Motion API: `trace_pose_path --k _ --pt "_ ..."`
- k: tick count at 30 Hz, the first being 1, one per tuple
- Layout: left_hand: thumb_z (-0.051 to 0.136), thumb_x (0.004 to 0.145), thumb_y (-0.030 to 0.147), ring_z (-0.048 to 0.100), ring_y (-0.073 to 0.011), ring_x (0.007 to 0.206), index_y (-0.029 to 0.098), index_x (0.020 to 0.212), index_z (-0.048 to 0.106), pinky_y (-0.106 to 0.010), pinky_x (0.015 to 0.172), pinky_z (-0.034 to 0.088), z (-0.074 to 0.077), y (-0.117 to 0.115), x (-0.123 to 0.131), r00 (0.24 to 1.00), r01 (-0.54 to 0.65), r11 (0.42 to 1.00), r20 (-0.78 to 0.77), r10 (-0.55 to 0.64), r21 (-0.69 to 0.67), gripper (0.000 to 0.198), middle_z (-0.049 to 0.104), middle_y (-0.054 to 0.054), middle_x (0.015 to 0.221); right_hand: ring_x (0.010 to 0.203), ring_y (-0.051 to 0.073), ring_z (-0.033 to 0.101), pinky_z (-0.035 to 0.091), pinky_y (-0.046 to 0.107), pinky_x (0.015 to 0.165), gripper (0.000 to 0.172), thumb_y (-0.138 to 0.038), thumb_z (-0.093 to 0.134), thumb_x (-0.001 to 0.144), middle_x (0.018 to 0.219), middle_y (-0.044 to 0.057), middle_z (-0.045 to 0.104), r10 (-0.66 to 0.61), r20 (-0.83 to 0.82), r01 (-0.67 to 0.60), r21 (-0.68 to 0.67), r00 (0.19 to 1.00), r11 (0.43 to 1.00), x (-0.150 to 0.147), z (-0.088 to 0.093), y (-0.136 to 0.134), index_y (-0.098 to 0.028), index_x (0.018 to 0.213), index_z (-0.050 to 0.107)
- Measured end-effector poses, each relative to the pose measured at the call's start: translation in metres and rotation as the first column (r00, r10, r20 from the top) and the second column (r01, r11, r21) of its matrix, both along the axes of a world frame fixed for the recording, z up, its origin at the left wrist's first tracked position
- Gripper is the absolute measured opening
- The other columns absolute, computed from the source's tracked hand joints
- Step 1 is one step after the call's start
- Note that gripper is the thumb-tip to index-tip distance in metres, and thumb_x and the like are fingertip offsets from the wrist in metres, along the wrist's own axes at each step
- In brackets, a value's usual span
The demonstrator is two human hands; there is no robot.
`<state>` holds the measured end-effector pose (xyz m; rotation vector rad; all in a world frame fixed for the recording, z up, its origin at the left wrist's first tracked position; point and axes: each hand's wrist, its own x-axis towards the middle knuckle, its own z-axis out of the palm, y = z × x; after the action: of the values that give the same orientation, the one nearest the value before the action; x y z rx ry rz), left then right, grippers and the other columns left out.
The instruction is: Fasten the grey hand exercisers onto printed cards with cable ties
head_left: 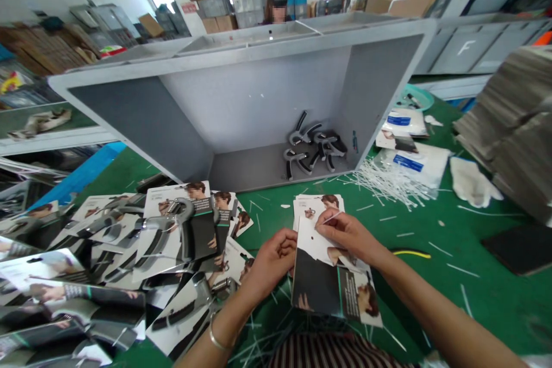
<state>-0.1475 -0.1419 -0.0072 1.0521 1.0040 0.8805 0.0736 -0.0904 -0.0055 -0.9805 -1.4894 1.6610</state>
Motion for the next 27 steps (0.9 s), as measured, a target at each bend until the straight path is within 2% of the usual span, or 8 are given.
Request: trace_pose_path --k 3,6,10,12,14,17,22,27 --pt "0.062 0.088 0.032 0.057 -0.0122 0.068 0.019 0.088 0.063 -0.022 0.067 0.043 -0.002 -0.007 -0.008 0.978 -0.009 0.989 -0.203 0.04 0.15 0.012 0.063 0.001 0.074 0.063 0.009 0.041 0.032 0.022 0.056 0.026 -0.044 0.066 0.087 0.074 -0.004 0.049 0.01 0.001 -0.01 0.004 1.0 1.0 -0.002 0.002 0.002 -0.02 0.089 0.06" --pt "0.055 0.093 0.03 0.062 -0.0165 0.082 0.021 0.092 0.07 -0.025 0.077 0.044 0.008 -0.015 -0.022 0.894 0.147 0.958 -0.448 -0.021 0.248 0.018 0.069 -0.003 0.085 0.065 0.009 0.042 0.032 0.022 0.059 0.027 -0.045 0.068 0.086 0.075 -0.004 0.051 -0.019 0.031 0.018 0.003 0.999 1.0 -0.001 0.004 0.004 -0.019 0.087 0.061" --pt "0.048 0.097 0.03 0.063 -0.0196 0.098 0.027 0.111 0.071 -0.027 0.088 0.045 0.018 -0.031 -0.035 0.856 0.35 0.909 -0.471 -0.212 0.227 0.027 0.071 -0.006 0.107 0.067 0.011 0.045 0.034 0.023 0.061 0.031 -0.048 0.068 0.083 0.077 -0.003 0.054 -0.012 0.059 0.014 -0.025 0.998 1.0 -0.001 0.002 0.003 -0.018 0.087 0.062" --pt "0.05 0.096 0.03 0.063 -0.0194 0.094 0.026 0.108 0.073 -0.027 0.085 0.045 0.016 -0.034 -0.035 0.864 0.311 0.909 -0.482 -0.148 0.278 0.025 0.071 -0.006 0.101 0.069 0.011 0.046 0.034 0.023 0.062 0.03 -0.048 0.068 0.083 0.079 -0.003 0.055 -0.009 0.066 0.011 -0.018 0.998 1.0 -0.004 0.002 0.002 -0.019 0.086 0.062" --pt "0.054 0.094 0.029 0.062 -0.0195 0.09 0.025 0.1 0.074 -0.027 0.083 0.045 0.01 -0.034 -0.03 0.866 0.192 0.913 -0.499 0.015 0.361 0.022 0.069 -0.007 0.094 0.07 0.011 0.046 0.035 0.023 0.063 0.03 -0.047 0.069 0.082 0.079 -0.003 0.055 -0.001 0.057 0.003 -0.029 0.998 1.0 -0.009 0.003 0.0 -0.018 0.086 0.062" --pt "0.056 0.092 0.028 0.059 -0.0207 0.095 0.023 0.096 0.075 -0.029 0.085 0.044 0.001 -0.026 -0.019 0.869 0.027 0.882 -0.448 0.211 0.47 0.019 0.064 -0.008 0.099 0.069 0.011 0.047 0.035 0.023 0.062 0.032 -0.049 0.07 0.081 0.078 -0.002 0.054 0.035 0.025 -0.033 -0.082 0.999 0.996 -0.014 0.006 -0.004 -0.019 0.087 0.061" --pt "0.054 0.092 0.028 0.056 -0.0182 0.08 0.021 0.09 0.075 -0.026 0.074 0.043 -0.002 -0.016 -0.005 0.92 0.034 0.917 -0.372 0.127 0.398 0.022 0.061 -0.005 0.085 0.067 0.011 0.046 0.034 0.023 0.06 0.031 -0.049 0.068 0.083 0.077 -0.002 0.056 0.017 0.037 -0.016 -0.029 0.999 0.999 -0.017 0.006 -0.013 -0.019 0.089 0.063" --pt "0.058 0.088 0.029 0.052 -0.0169 0.075 0.02 0.082 0.074 -0.025 0.069 0.039 -0.001 -0.02 -0.005 0.927 -0.009 0.941 -0.35 0.136 0.339 0.019 0.057 -0.002 0.076 0.069 0.012 0.048 0.036 0.024 0.063 0.03 -0.048 0.062 0.089 0.08 -0.001 0.058 0.061 0.088 -0.065 0.044 0.994 0.997 -0.015 0.005 -0.021 -0.021 0.1 0.067"
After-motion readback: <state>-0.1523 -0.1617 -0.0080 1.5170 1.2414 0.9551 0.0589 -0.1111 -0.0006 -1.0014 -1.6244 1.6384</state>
